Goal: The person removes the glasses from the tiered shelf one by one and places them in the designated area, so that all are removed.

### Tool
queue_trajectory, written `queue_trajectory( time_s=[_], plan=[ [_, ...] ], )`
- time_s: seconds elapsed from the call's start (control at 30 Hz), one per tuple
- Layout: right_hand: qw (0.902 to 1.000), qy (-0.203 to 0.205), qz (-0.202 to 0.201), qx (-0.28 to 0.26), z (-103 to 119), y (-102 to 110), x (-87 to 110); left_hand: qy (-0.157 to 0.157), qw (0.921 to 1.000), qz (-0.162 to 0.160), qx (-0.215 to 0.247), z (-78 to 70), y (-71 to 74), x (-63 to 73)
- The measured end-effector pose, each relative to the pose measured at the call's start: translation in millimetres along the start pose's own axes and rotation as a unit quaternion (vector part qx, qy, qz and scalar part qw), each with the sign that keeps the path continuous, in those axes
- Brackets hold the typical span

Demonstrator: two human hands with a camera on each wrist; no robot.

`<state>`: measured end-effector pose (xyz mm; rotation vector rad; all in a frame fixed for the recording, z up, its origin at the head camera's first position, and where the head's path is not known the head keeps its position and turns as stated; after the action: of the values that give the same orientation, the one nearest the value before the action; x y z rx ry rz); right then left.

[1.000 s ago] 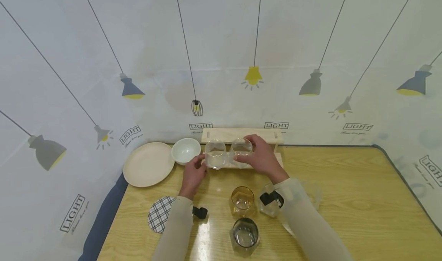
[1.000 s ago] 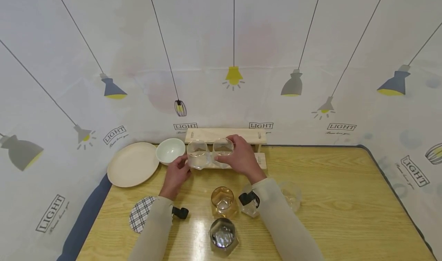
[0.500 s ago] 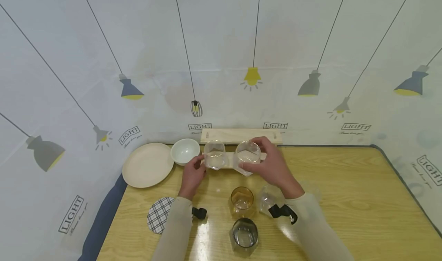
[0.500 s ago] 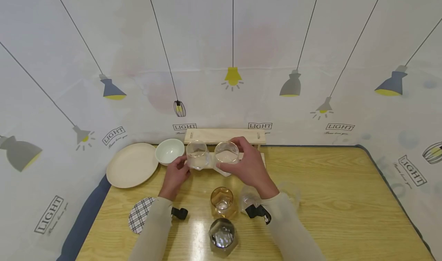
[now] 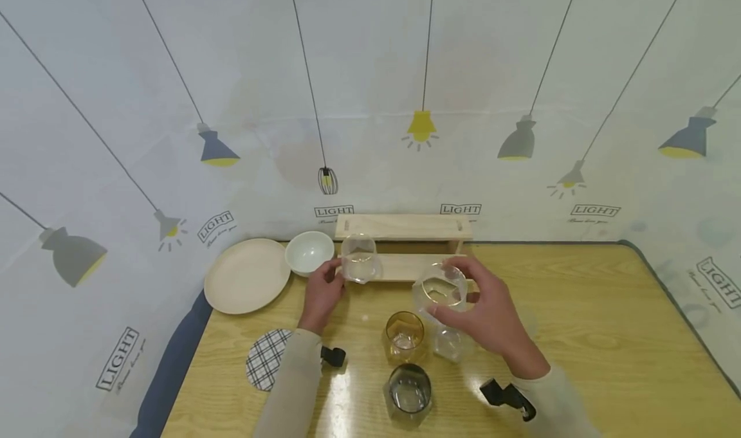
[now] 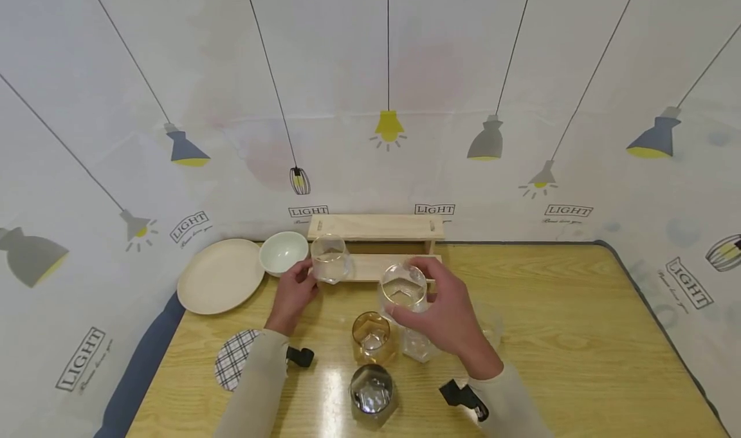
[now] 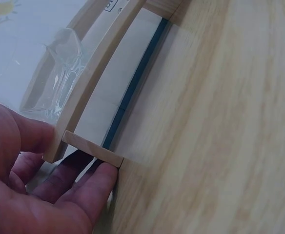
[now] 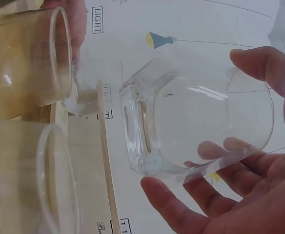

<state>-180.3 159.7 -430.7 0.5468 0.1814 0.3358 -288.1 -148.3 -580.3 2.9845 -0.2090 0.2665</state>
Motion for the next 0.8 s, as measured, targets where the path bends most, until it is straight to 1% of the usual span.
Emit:
queue_trajectory(
  time_s=[0.13,0.27,0.37,0.47,0.57,0.63,0.8],
  plan=[
    [0.9998,0.015,-0.008,0.010,-2,2,20.7,-0.001,1.0000,-0.001,0.000,0.7,1.2,-0.9],
    [0.9992,0.038,-0.010,0.001,-5,2,39.7,0.002,1.0000,0.001,0.003,2.7,1.9,-2.3],
    [0.9990,0.043,-0.014,0.002,-8,-1,54.0,0.004,1.0000,0.002,0.003,3.1,1.5,-2.3],
    [0.9993,0.033,-0.018,0.007,-13,-5,67.6,0.006,1.0000,0.001,0.002,3.2,1.1,-1.8],
    [0.9998,0.010,-0.017,0.006,-18,-9,79.8,0.009,1.0000,0.000,0.003,4.1,1.2,-1.6],
    [0.9999,-0.006,-0.011,0.006,-22,-11,87.0,0.011,0.9999,0.001,0.002,5.3,1.3,-2.1],
    [0.9995,-0.027,0.007,-0.013,-33,-19,101.9,0.009,1.0000,0.001,0.001,4.5,1.3,-2.7]
  ],
)
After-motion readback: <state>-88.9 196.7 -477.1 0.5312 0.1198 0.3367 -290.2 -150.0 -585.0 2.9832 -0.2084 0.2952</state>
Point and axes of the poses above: each hand's wrist, its own x-axis away from the middle knuckle, its own y-axis out of the back of the hand, z = x × y, the point moved 5 cm from there along -x, towards the middle knuckle, and after that the axes turned 15 degrees about z, right-handed, at the moved point
